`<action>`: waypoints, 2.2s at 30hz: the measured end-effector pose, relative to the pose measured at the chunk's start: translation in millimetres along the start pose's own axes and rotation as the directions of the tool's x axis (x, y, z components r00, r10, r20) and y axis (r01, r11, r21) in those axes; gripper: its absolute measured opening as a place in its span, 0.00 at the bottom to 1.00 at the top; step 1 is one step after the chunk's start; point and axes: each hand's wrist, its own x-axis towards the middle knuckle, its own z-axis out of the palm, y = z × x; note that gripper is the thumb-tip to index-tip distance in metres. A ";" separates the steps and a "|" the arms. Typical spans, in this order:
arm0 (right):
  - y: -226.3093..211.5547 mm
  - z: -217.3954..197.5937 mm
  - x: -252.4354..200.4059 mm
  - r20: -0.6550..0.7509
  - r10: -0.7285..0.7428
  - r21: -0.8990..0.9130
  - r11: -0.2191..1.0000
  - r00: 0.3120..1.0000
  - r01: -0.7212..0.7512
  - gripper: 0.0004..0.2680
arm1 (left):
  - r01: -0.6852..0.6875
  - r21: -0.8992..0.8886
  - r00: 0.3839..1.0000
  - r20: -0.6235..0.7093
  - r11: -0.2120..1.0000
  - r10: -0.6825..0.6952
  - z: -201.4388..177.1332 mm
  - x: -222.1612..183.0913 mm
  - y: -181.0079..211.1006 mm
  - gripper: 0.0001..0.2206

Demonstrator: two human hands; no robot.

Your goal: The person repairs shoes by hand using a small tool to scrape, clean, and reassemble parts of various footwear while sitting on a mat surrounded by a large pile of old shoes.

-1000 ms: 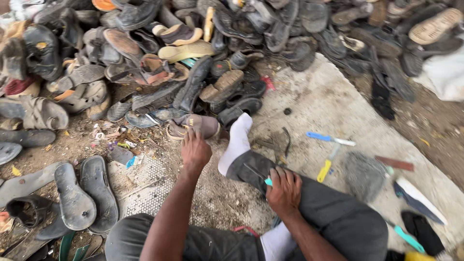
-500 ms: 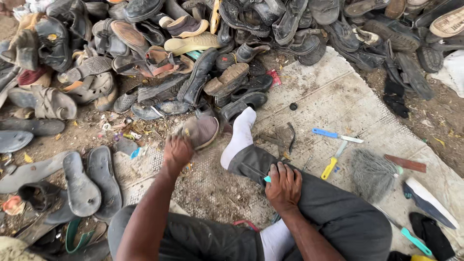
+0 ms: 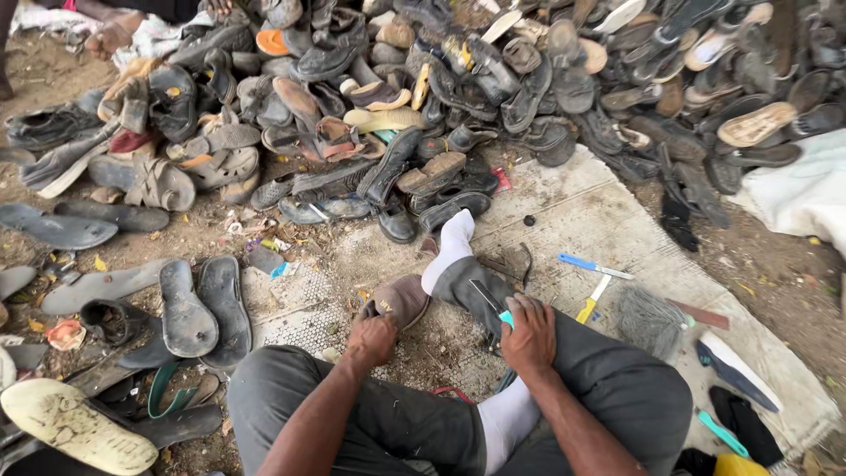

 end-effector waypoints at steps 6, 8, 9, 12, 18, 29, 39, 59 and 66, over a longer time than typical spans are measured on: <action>-28.5 -3.0 -47.6 -0.007 0.063 0.380 0.923 0.998 -0.056 0.16 | 0.054 -0.116 0.993 -0.097 0.992 -0.066 13.4 23.1 11.8 0.14; -41.6 6.4 -75.1 0.047 0.139 0.418 0.897 0.989 -0.146 0.14 | 0.070 -0.175 0.978 -0.183 0.982 -0.102 16.2 20.6 18.8 0.12; -47.7 12.0 -87.2 0.336 0.281 0.385 0.830 0.899 -0.403 0.12 | 0.153 -0.169 0.971 -0.159 0.974 -0.180 14.1 19.4 17.8 0.12; -43.3 28.0 -101.0 0.572 0.352 0.271 0.771 0.741 -0.576 0.12 | 0.209 -0.084 0.967 -0.131 0.974 -0.218 11.2 17.4 16.5 0.11; -43.0 25.8 -99.5 0.543 0.357 0.271 0.783 0.760 -0.560 0.12 | 0.103 -0.159 0.953 -0.267 0.982 -0.144 46.1 45.5 8.0 0.17; -167.3 -45.1 -35.6 0.544 0.246 0.495 0.678 0.802 -0.544 0.11 | 0.047 -0.356 0.914 -0.361 0.933 -0.184 56.5 51.3 -2.1 0.20; -105.4 37.8 -62.3 0.470 0.273 0.361 0.808 0.839 -0.465 0.09 | 0.183 -0.266 0.942 -0.227 0.947 -0.246 64.3 65.7 4.8 0.14; -32.3 81.7 -72.2 0.465 0.188 0.370 0.847 0.865 -0.382 0.15 | 0.058 -0.201 0.900 -0.413 0.978 -0.138 73.3 37.3 7.9 0.12; -91.9 45.1 2.8 0.442 -0.068 0.363 0.925 0.895 -0.109 0.09 | 0.042 -0.236 0.857 -0.491 0.971 -0.156 82.2 32.6 10.2 0.11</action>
